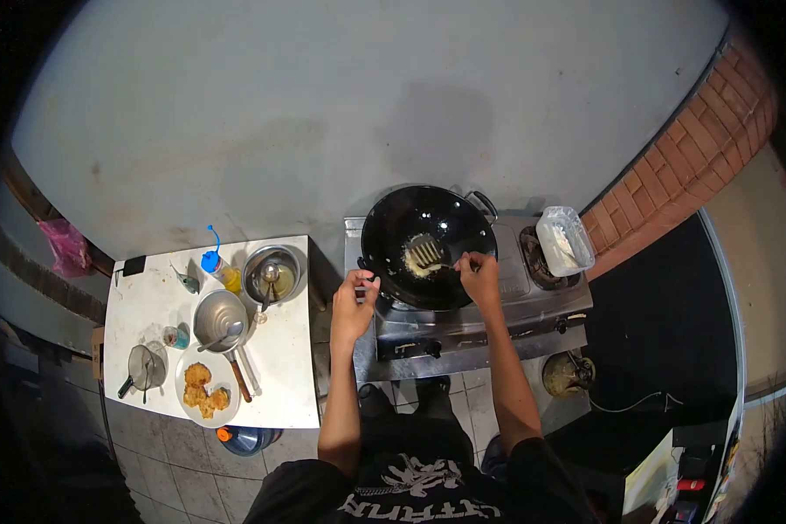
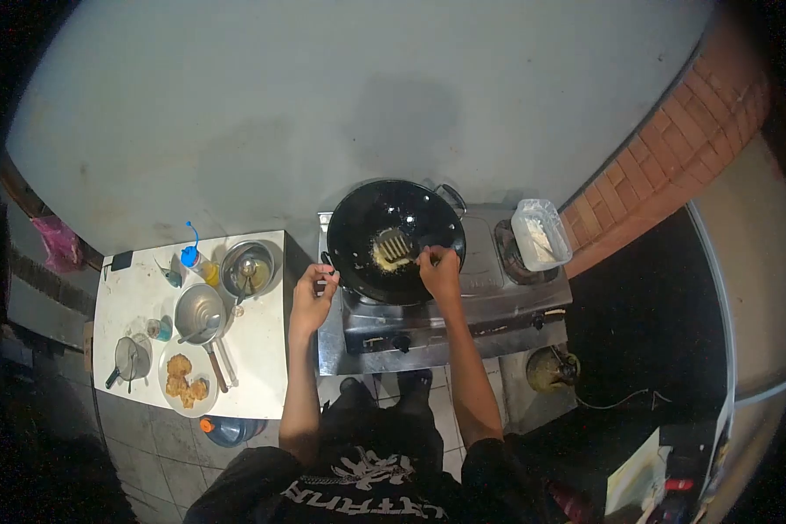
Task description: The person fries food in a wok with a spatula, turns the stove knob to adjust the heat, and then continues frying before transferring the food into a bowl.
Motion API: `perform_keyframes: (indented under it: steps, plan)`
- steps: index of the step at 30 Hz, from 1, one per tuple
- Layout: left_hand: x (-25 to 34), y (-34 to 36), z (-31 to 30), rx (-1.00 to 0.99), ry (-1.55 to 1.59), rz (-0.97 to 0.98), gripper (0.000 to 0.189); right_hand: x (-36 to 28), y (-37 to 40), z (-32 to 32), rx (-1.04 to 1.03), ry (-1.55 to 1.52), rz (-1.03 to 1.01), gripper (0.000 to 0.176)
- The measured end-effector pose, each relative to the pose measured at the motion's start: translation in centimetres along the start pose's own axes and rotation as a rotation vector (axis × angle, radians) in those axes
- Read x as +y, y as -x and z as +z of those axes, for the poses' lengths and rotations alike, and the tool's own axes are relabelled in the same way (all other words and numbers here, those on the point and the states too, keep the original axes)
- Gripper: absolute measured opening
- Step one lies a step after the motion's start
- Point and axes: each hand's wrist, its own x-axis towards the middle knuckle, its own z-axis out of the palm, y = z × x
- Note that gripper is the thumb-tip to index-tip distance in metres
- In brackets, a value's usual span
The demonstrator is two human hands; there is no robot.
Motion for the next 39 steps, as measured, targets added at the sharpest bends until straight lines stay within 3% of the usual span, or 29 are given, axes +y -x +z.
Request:
perform_keyframes:
  steps: [5,7,9,17,20,26,32,34,39]
  plan:
    - [-0.3,0.0,0.0,0.0,0.024,-0.057,0.016,-0.6,-0.5,-0.1,-0.03,0.049,-0.002,0.027]
    - [-0.6,0.0,0.5,0.05,0.056,0.055,0.015,-0.8,-0.5,-0.5,-0.055,0.061,0.028,0.027]
    - [0.2,0.5,0.9,0.072,0.057,0.007,0.015,-1.1,-0.5,-0.8,-0.068,0.048,0.022,0.027]
    - [0.2,0.6,1.2,0.16,-0.048,0.021,0.025,-0.6,-1.3,-1.1,-0.042,-0.113,-0.105,0.024]
    - [1.0,0.7,1.0,0.198,-0.077,-0.003,0.024,-0.7,-1.9,-1.8,-0.117,-0.169,0.044,0.021]
    - [2.3,1.4,1.9,0.31,-0.186,0.016,0.023,-1.3,-4.9,-3.7,-0.278,-0.2,-0.149,0.019]
    - [2.4,1.5,4.0,0.458,-0.341,-0.14,0.028,-1.1,-8.4,-5.3,-0.381,-0.287,-0.243,0.015]
    - [2.5,1.8,4.4,0.512,-0.428,-0.123,0.026,-0.7,-9.0,-5.4,-0.416,-0.168,-0.268,0.015]
    - [2.7,2.0,5.7,0.678,-0.48,-0.156,0.026,1.5,-8.4,-5.1,-0.289,-0.373,-0.211,0.015]
